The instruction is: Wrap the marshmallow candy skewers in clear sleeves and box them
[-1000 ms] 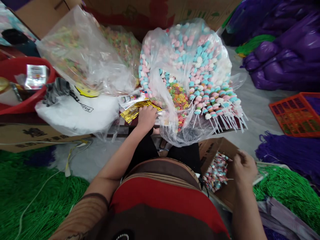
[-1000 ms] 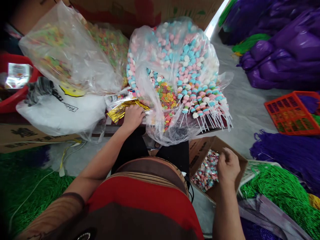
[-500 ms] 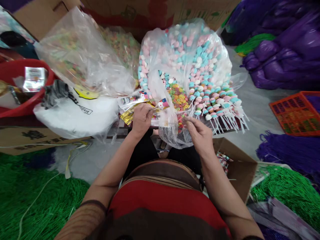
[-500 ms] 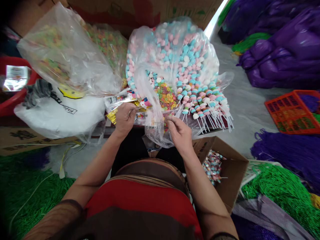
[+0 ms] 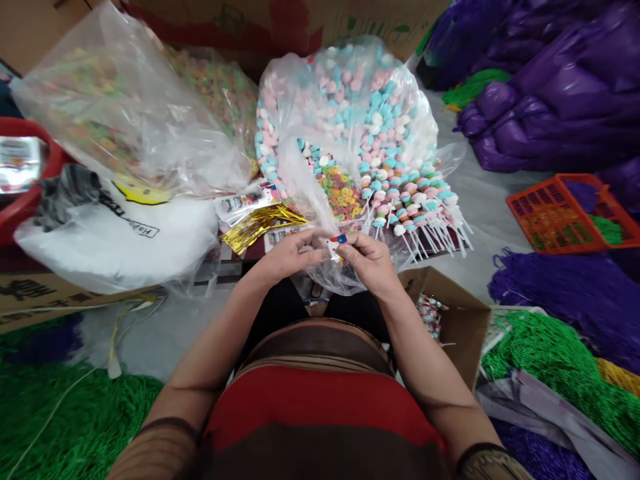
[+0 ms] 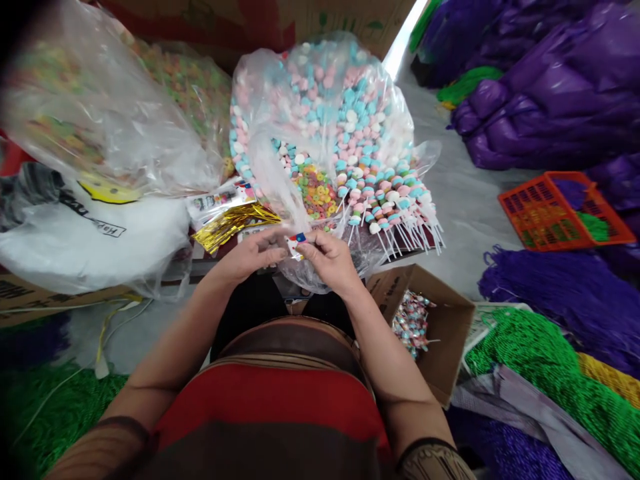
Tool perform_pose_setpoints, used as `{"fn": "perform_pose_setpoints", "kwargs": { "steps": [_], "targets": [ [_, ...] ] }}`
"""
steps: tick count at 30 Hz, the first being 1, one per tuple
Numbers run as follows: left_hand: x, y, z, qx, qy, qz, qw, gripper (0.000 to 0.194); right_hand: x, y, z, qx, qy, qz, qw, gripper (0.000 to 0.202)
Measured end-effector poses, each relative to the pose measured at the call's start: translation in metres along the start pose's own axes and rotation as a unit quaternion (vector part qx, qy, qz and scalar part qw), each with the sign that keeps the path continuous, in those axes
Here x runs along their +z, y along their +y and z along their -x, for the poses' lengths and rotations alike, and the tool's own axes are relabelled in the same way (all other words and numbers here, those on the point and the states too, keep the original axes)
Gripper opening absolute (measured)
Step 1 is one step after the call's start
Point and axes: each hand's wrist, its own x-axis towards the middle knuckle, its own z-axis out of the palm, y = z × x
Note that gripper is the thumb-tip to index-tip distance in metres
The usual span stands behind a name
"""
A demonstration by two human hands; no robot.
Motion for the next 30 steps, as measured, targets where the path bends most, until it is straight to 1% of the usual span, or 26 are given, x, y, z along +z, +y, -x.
{"fn": "perform_pose_setpoints", "kwargs": {
  "steps": [1, 3, 5, 7, 9, 11, 14, 17, 20, 22, 23, 25, 27, 29, 30],
  "targets": [
    [-0.001, 0.0, 0.0, -0.015, -0.012, 0.0, 1.0, 0.035, -0.003, 0.001, 0.003, -0.002, 0.002, 0.011, 1.0, 0.033],
    [-0.001, 0.0, 0.0, -0.027, -0.012, -0.023, 0.999, 0.029, -0.009, 0.004, 0.007, -0.001, 0.01, 0.031, 0.999, 0.032],
    [0.0, 0.001, 0.001, -0.01, -0.004, -0.065, 0.998, 0.026, -0.012, 0.007, 0.009, 0.001, 0.011, 0.036, 0.999, 0.031],
    [0.002, 0.003, 0.001, 0.026, -0.005, -0.128, 0.991, 0.024, -0.011, 0.009, 0.009, 0.001, 0.004, 0.026, 1.0, 0.031],
    [0.004, 0.006, 0.0, 0.065, -0.001, -0.195, 0.979, 0.024, -0.008, 0.009, 0.009, 0.0, 0.013, 0.017, 1.0, 0.032],
    [0.006, 0.01, -0.001, 0.093, 0.009, -0.251, 0.963, 0.027, -0.003, 0.008, 0.01, 0.014, 0.041, 0.018, 0.999, 0.033],
    [0.009, 0.011, -0.002, 0.101, 0.023, -0.285, 0.953, 0.038, 0.001, 0.007, 0.013, 0.052, 0.07, 0.04, 0.995, 0.046],
    [0.011, 0.008, -0.002, 0.064, 0.019, -0.253, 0.965, 0.044, 0.004, 0.008, 0.015, 0.078, 0.078, 0.06, 0.992, 0.061],
    [0.012, 0.005, -0.001, 0.016, -0.005, -0.176, 0.984, 0.035, 0.005, 0.009, 0.014, 0.097, 0.083, 0.057, 0.99, 0.067],
    [0.011, 0.004, 0.0, 0.002, 0.001, -0.156, 0.988, 0.03, 0.006, 0.007, 0.012, 0.089, 0.087, 0.073, 0.99, 0.069],
    [0.01, 0.004, 0.0, 0.002, 0.014, -0.162, 0.987, 0.031, 0.006, 0.007, 0.01, 0.079, 0.085, 0.088, 0.989, 0.071],
    [0.008, 0.003, 0.0, 0.006, 0.054, -0.182, 0.982, 0.037, 0.005, 0.007, 0.004, 0.066, 0.068, 0.121, 0.988, 0.073],
    [0.006, -0.001, -0.001, 0.004, 0.096, -0.171, 0.981, 0.046, -0.001, 0.01, -0.007, 0.073, 0.065, 0.143, 0.985, 0.073],
    [0.004, -0.005, -0.002, -0.015, 0.136, -0.111, 0.984, 0.054, -0.013, 0.015, -0.025, 0.083, 0.098, 0.184, 0.974, 0.069],
    [0.004, -0.007, -0.002, -0.026, 0.153, -0.075, 0.985, 0.057, -0.021, 0.018, -0.035, 0.085, 0.121, 0.225, 0.963, 0.064]
  ]
}}
